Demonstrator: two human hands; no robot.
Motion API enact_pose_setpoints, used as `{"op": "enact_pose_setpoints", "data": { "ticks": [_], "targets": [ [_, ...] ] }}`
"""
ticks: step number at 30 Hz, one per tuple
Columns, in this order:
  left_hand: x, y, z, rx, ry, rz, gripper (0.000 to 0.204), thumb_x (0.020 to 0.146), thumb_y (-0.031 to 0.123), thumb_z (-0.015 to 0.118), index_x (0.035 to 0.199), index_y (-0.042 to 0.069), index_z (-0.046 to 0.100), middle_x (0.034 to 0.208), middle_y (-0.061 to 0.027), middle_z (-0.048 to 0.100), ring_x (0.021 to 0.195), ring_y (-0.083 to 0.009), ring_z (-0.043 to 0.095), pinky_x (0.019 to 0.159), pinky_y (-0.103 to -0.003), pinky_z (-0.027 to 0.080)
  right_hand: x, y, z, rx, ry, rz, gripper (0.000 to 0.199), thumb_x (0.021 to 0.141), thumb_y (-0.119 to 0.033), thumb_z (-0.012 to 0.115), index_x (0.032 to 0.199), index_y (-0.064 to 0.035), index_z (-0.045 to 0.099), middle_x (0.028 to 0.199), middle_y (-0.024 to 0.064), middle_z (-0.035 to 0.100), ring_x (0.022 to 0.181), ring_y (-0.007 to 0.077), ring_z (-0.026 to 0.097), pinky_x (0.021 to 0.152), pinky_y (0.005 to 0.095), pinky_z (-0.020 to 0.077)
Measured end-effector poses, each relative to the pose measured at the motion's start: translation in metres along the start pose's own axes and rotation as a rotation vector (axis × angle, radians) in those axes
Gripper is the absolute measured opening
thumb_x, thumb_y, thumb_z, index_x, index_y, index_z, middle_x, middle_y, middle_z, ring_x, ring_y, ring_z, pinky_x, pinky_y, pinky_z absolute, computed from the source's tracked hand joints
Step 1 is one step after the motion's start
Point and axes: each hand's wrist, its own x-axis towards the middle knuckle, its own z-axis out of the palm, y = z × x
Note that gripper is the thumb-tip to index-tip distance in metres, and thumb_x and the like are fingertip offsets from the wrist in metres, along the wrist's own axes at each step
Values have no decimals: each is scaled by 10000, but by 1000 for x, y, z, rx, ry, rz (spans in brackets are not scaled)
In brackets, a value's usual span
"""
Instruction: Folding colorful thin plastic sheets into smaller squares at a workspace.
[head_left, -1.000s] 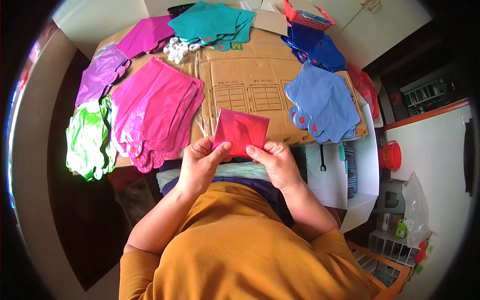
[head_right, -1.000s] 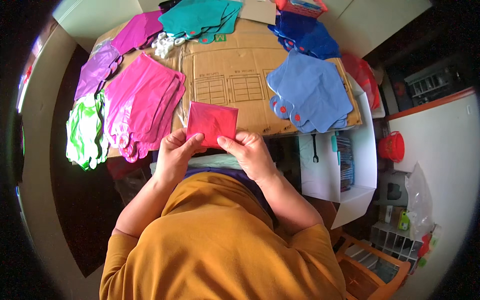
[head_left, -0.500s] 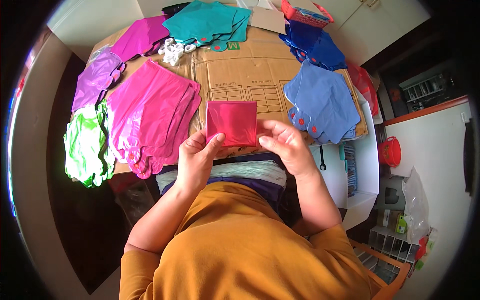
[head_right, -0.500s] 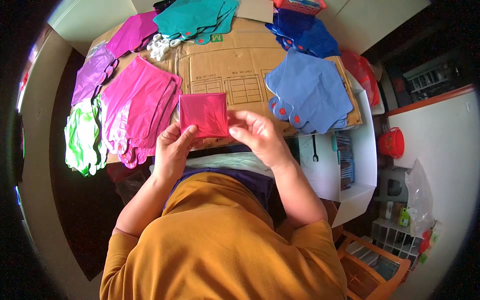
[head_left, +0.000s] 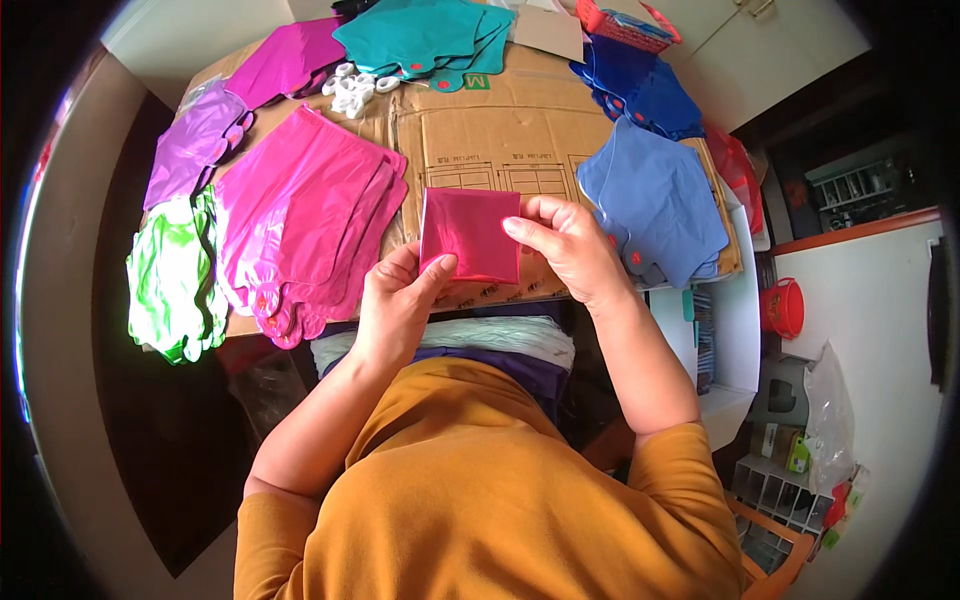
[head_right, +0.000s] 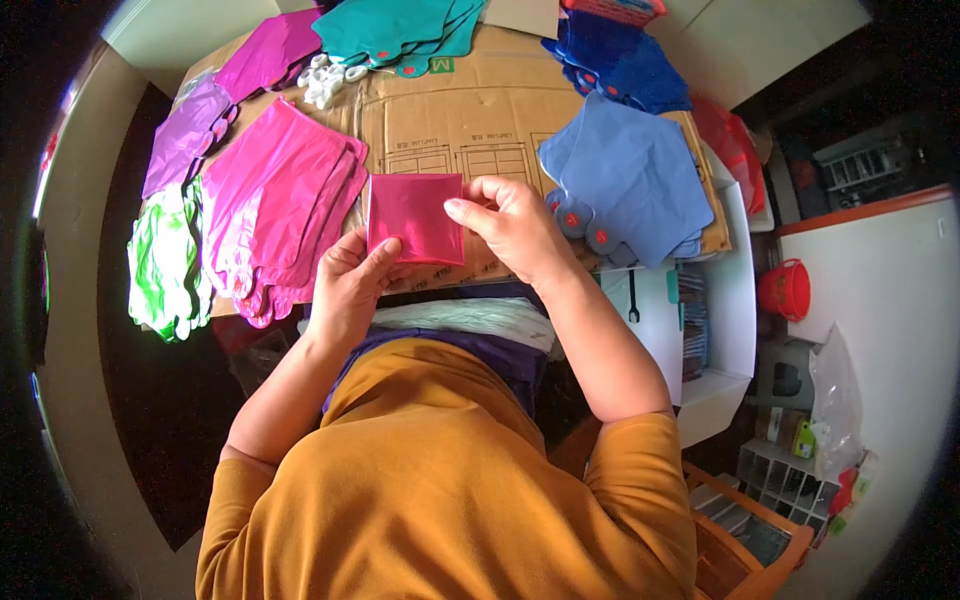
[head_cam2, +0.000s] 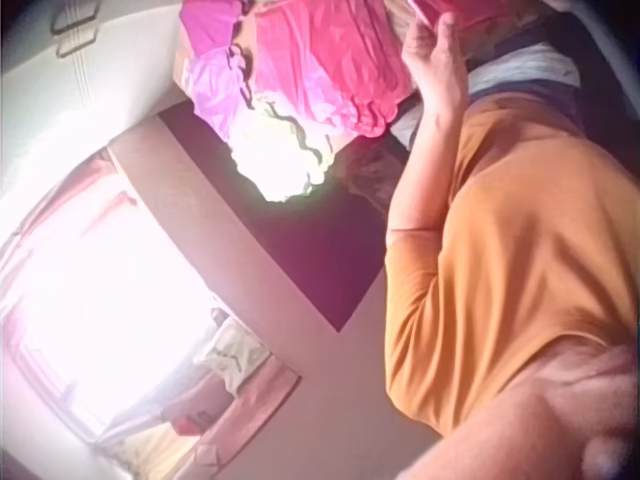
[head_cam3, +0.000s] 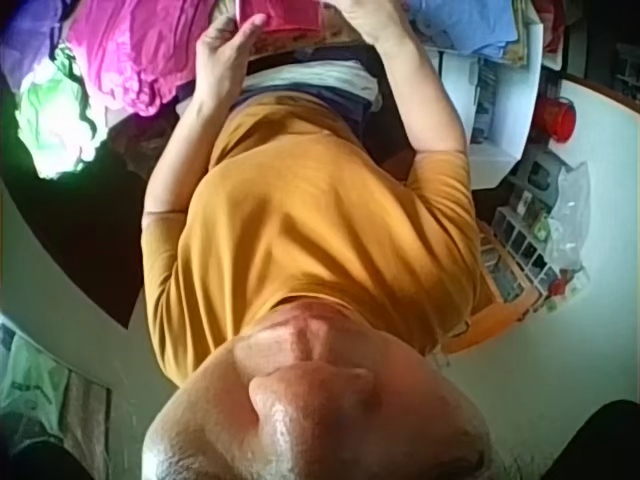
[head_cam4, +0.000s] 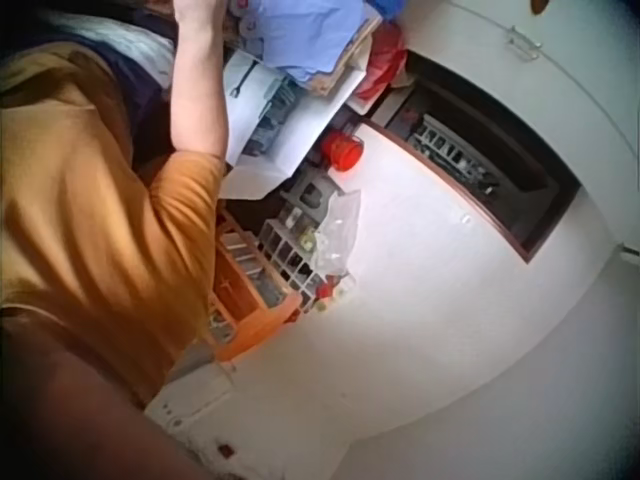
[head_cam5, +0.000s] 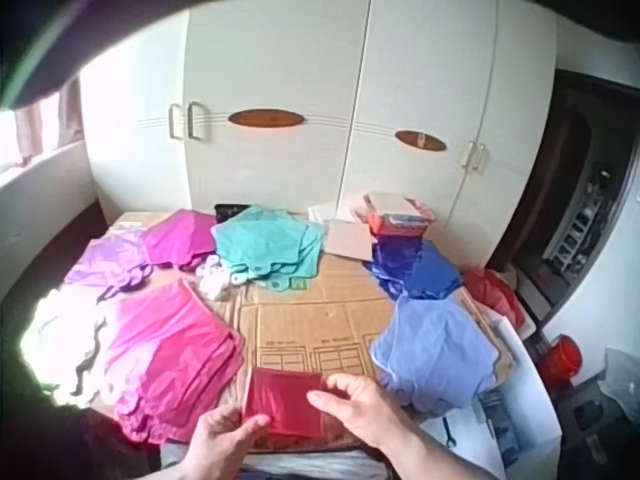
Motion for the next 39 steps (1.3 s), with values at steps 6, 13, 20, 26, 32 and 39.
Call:
{"op": "enact_pose_setpoints", "data": {
  "ticks": [6, 13, 20, 26, 32, 39],
  "targets": [
    [-1, -2, 1, 16, 15, 41, 199, 969, 105, 630, 1132, -9, 630, 1010, -63, 704, 892, -105, 657, 811, -266, 558, -18, -7, 4, 77, -99, 175, 245, 941, -184, 649, 1083, 15, 667, 981, 43, 701, 827, 91, 646, 739, 234, 520],
    [-4, 2, 4, 35, -9, 47, 206, 972, 87, 620, 1145, -27, 627, 1016, -58, 701, 903, -88, 644, 840, -255, 549, -22, 0, 5, 130, -155, 184, 253, 952, -196, 640, 1107, 4, 657, 984, 46, 700, 842, 90, 646, 732, 225, 524],
    [-7, -4, 5, 95, -20, 99, 217, 961, 69, 632, 1149, -39, 624, 1028, -55, 697, 904, -80, 642, 830, -261, 565, -7, 1, 11, 277, -8, 0, 265, 966, -272, 650, 1012, -15, 698, 933, -31, 670, 865, 29, 564, 801, 198, 437],
    [-8, -2, 3, 91, -35, 74, 242, 955, 67, 638, 1177, -29, 623, 1044, -56, 701, 911, -89, 649, 838, -252, 549, 2, 7, 9, 315, 61, 15, 219, 973, -192, 618, 995, 8, 704, 942, 20, 700, 878, 81, 626, 815, 225, 478],
    [-7, -4, 3, 90, -54, 88, 227, 955, 84, 645, 1149, -32, 625, 1024, -47, 699, 896, -80, 647, 829, -252, 563, 3, 7, 5, 443, 49, 86, 214, 947, -204, 650, 997, -9, 723, 904, 20, 711, 863, 77, 632, 825, 229, 481],
    [-7, -3, 2, 82, -30, 80, 207, 957, 82, 642, 1133, -27, 630, 1021, -46, 699, 894, -82, 650, 822, -256, 564, 2, 7, 5, 442, 69, 45, 226, 962, -185, 623, 1063, -1, 706, 989, 28, 711, 953, 86, 630, 891, 234, 468]
  ]
}}
